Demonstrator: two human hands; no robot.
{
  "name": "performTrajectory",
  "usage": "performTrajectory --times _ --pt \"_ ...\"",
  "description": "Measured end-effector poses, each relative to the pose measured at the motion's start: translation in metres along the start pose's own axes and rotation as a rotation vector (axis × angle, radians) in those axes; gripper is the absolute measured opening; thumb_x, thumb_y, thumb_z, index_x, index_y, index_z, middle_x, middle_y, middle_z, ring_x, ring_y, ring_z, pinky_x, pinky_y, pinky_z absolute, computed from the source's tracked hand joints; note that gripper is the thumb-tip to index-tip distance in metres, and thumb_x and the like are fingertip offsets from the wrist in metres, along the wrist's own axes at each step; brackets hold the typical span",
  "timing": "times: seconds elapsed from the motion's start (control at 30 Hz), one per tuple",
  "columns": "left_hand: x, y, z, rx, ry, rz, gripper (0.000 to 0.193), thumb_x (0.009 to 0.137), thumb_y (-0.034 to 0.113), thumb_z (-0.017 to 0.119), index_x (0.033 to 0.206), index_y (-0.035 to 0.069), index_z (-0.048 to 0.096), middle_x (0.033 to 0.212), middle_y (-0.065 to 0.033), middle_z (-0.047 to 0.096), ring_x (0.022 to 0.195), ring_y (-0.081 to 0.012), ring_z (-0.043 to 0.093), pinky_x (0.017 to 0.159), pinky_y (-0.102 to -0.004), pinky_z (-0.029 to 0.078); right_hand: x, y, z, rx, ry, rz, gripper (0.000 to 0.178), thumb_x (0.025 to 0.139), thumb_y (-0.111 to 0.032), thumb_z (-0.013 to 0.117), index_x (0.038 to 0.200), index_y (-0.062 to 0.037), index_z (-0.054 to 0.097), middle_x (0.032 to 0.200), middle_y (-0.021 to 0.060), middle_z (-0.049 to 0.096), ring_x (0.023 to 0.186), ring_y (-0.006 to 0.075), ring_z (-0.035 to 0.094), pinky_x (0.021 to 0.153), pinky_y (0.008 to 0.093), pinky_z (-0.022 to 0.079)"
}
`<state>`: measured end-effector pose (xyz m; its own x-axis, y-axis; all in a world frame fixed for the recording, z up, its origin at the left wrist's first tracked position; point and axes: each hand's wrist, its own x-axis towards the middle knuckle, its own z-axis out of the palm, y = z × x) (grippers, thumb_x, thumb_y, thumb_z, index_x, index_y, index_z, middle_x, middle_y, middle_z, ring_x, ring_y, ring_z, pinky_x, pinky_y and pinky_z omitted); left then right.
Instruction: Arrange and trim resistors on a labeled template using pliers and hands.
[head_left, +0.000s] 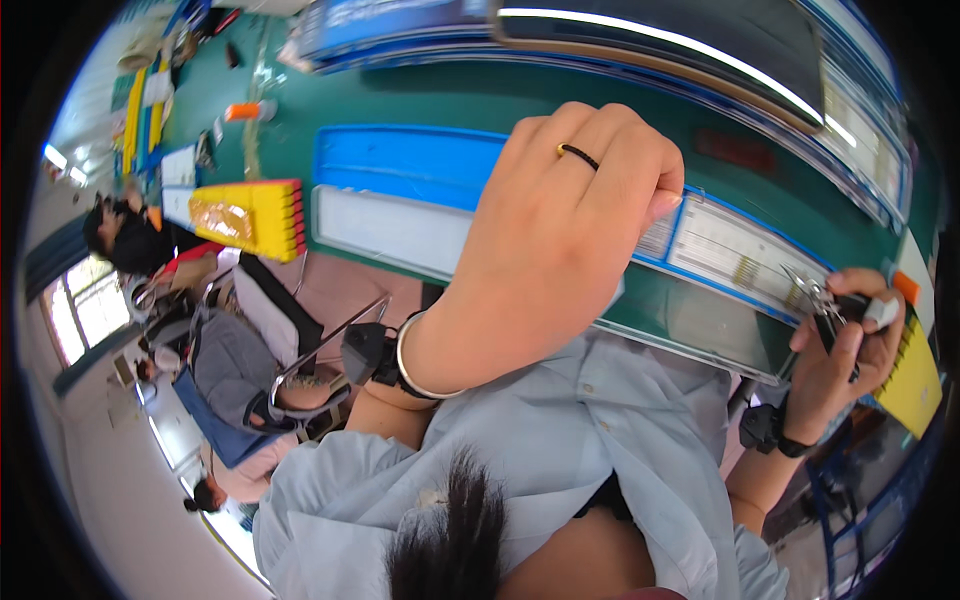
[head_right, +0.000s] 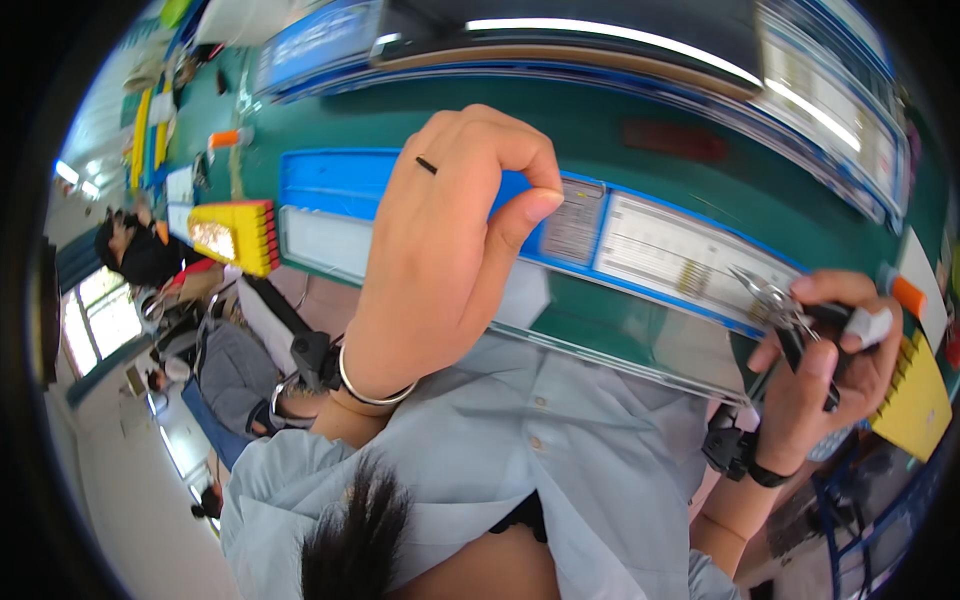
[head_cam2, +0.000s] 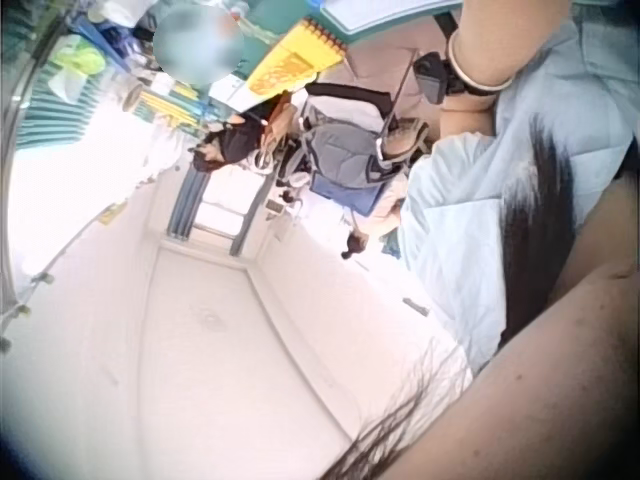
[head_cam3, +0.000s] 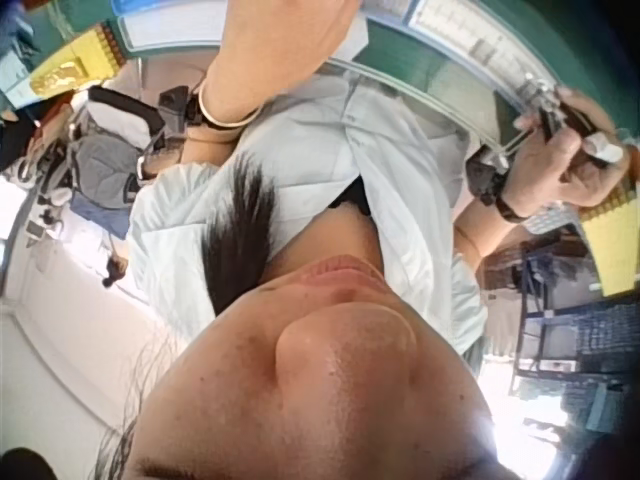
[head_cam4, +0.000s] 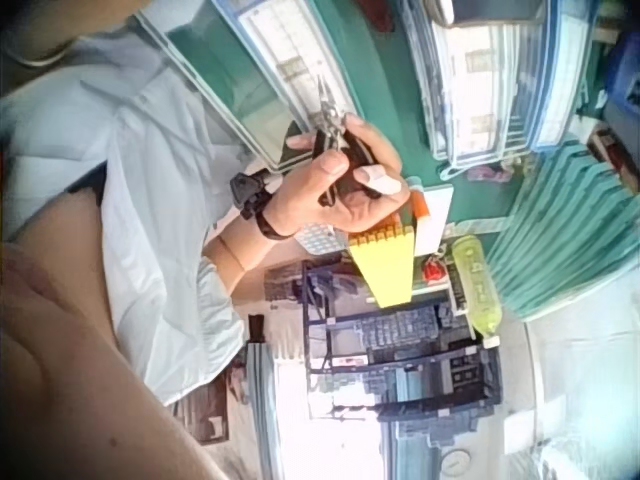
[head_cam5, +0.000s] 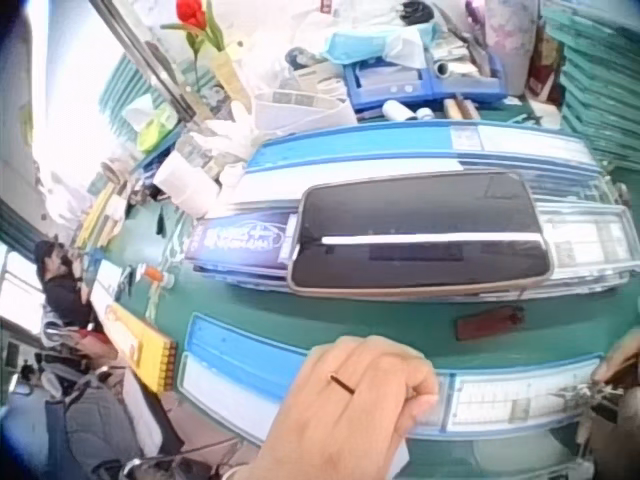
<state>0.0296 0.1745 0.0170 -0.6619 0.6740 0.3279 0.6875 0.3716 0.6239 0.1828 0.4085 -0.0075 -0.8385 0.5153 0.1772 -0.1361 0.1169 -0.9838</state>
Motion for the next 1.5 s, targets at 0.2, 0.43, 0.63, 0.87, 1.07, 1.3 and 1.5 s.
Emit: performTrajectory --times 0.2,0.43,0.63,0.87,1.07,1.3,1.5 --pt "0.033 0.017 0.014 0.120 -0.020 0.108 0.010 0.089 0.001 0.066 0.095 0.000 0.059 0.094 -0.0118 0.061 0.088 -0.0311 0.057 0.080 -0.0368 0.045 0.005 -0.004 -0.002 0.054 -0.008 -0.002 0.045 0.091 -0.026 0.076 0.095 -0.0083 0.035 0.102 0.0248 0.065 0.061 0.0129 0.061 0.051 0.0210 0.054" --pt "0.046 0.033 0.044 0.129 -0.107 0.109 0.010 0.089 0.000 0.067 0.095 -0.001 0.059 0.093 -0.0105 0.061 0.086 -0.0302 0.057 0.077 -0.0358 0.045 0.005 -0.001 -0.012 0.157 -0.025 -0.027 0.038 0.090 -0.007 0.073 0.096 -0.0050 0.036 0.105 0.0280 0.065 0.068 0.0132 0.063 0.056 0.0216 0.056" --pt "0.045 0.036 0.045 0.126 -0.163 0.052 0.009 0.090 0.000 0.065 0.096 -0.001 0.059 0.092 -0.0099 0.061 0.085 -0.0272 0.056 0.078 -0.0336 0.045 0.006 -0.003 -0.008 0.044 0.027 0.038 0.042 0.094 -0.028 0.073 0.096 -0.0079 0.035 0.103 0.0231 0.065 0.066 0.0123 0.060 0.047 0.0202 0.051" --pt "0.023 0.030 0.048 -0.180 -0.232 -0.116 0.006 0.096 0.001 0.061 0.101 0.000 0.057 0.098 -0.0087 0.058 0.089 -0.0178 0.054 0.082 -0.0276 0.043 0.011 -0.007 -0.006 0.053 -0.018 0.037 0.046 0.092 -0.029 0.075 0.096 -0.0080 0.034 0.105 0.0250 0.063 0.072 0.0140 0.063 0.049 0.0212 0.054" --pt "0.012 0.024 0.056 -0.271 -0.194 -0.117 0.007 0.098 0.001 0.060 0.104 0.001 0.056 0.100 -0.0077 0.057 0.088 -0.0157 0.053 0.082 -0.0265 0.043 0.009 -0.005 -0.005 0.149 -0.094 0.098 0.067 0.073 -0.036 0.091 0.096 -0.0078 0.034 0.108 0.0277 0.062 0.076 0.0184 0.066 0.054 0.0246 0.060" --pt "0.010 0.026 0.058 -0.203 -0.133 -0.045 0.010 0.093 -0.001 0.064 0.101 0.002 0.058 0.099 -0.0095 0.059 0.088 -0.0204 0.056 0.083 -0.0300 0.044 0.006 -0.010 0.005 0.155 -0.028 0.198 0.074 0.066 -0.040 0.094 0.097 -0.0074 0.035 0.108 0.0274 0.061 0.076 0.0175 0.066 0.056 0.0227 0.059" --pt "0.011 0.022 0.069 -0.161 0.030 0.112 0.023 0.077 0.003 0.074 0.092 0.006 0.057 0.088 -0.0058 0.059 0.085 -0.0275 0.057 0.084 -0.0404 0.042 0.003 -0.006 -0.002 0.141 -0.058 0.161 0.072 0.068 -0.036 0.094 0.098 -0.0054 0.036 0.110 0.0312 0.061 0.075 0.0194 0.067 0.056 0.0241 0.058"
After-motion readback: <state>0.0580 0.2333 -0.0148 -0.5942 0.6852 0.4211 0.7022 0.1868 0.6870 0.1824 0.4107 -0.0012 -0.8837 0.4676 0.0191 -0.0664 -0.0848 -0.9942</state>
